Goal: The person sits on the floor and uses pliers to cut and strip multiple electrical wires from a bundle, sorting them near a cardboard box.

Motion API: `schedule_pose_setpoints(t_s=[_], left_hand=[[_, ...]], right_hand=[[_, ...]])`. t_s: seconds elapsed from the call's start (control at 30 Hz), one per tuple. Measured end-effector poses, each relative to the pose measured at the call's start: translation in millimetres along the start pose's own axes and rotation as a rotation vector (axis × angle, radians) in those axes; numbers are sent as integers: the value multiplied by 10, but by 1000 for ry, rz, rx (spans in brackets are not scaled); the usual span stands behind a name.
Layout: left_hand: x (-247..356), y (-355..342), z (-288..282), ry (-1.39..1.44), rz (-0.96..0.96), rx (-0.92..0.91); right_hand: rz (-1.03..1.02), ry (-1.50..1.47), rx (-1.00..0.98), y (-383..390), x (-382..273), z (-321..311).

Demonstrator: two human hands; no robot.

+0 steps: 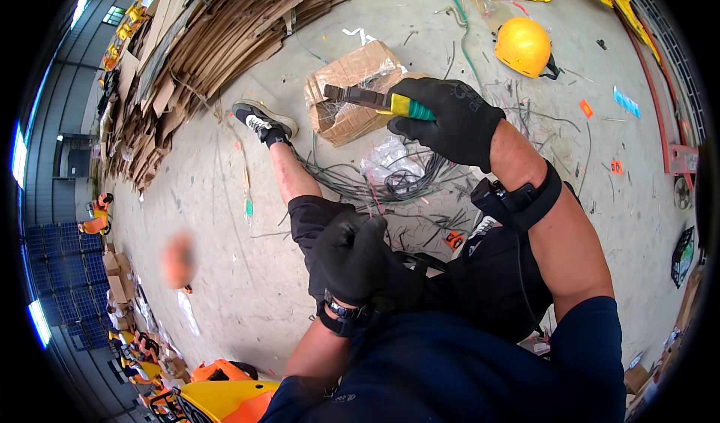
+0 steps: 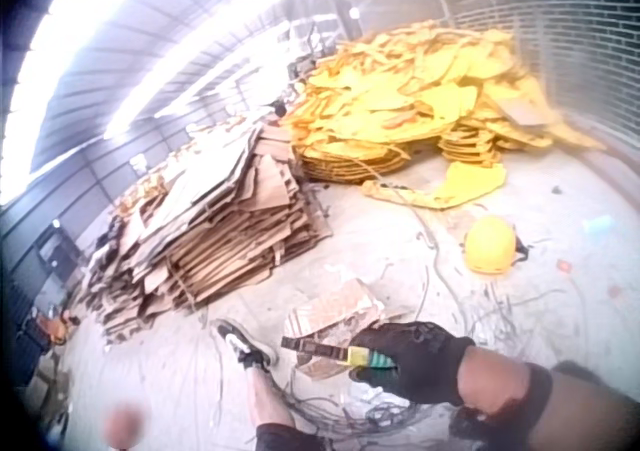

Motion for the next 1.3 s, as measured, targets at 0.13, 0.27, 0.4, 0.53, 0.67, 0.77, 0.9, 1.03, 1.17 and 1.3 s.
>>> schedule_pose_setpoints(t_s=[0.13,0.27,0.4,0.53,0.67,0.77,0.9,1.03,1.17,1.3], left_hand=[[-93,-98,-81,26,5,30],[-245,-197,-237,-71,12,76],[-300,-312,-329,-1,-62,150],[-314,-407,-301,149,-73,99],[-329,-399,-323,221,-89,122],[-355,-410,-285,276,-128,75],[-306,-416,-242,313,-123,34],[-280,-417,-174,327,-146,14],[-315,-407,-131,286,-164,-14],[-304,-434,-112,324,-156,-36]], right_hand=[[148,76,-91,30,195,58],[240,101,-253,84,277,158],[208,169,-406,198,287,390],[174,246,-584,332,182,688],[157,220,-597,346,166,847],[151,228,-576,336,166,863],[121,229,-565,349,107,845],[134,250,-570,369,68,916],[108,236,-527,383,6,910],[113,272,-488,374,-2,893]])
Point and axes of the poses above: each hand's wrist, its own y-axis away from the middle knuckle, its own z-axis out of the palm, x = y × z, the point moved 9 cm from there along -y, towards the middle knuckle, and after that the axes turned 9 degrees about z, right-handed, at the moved point
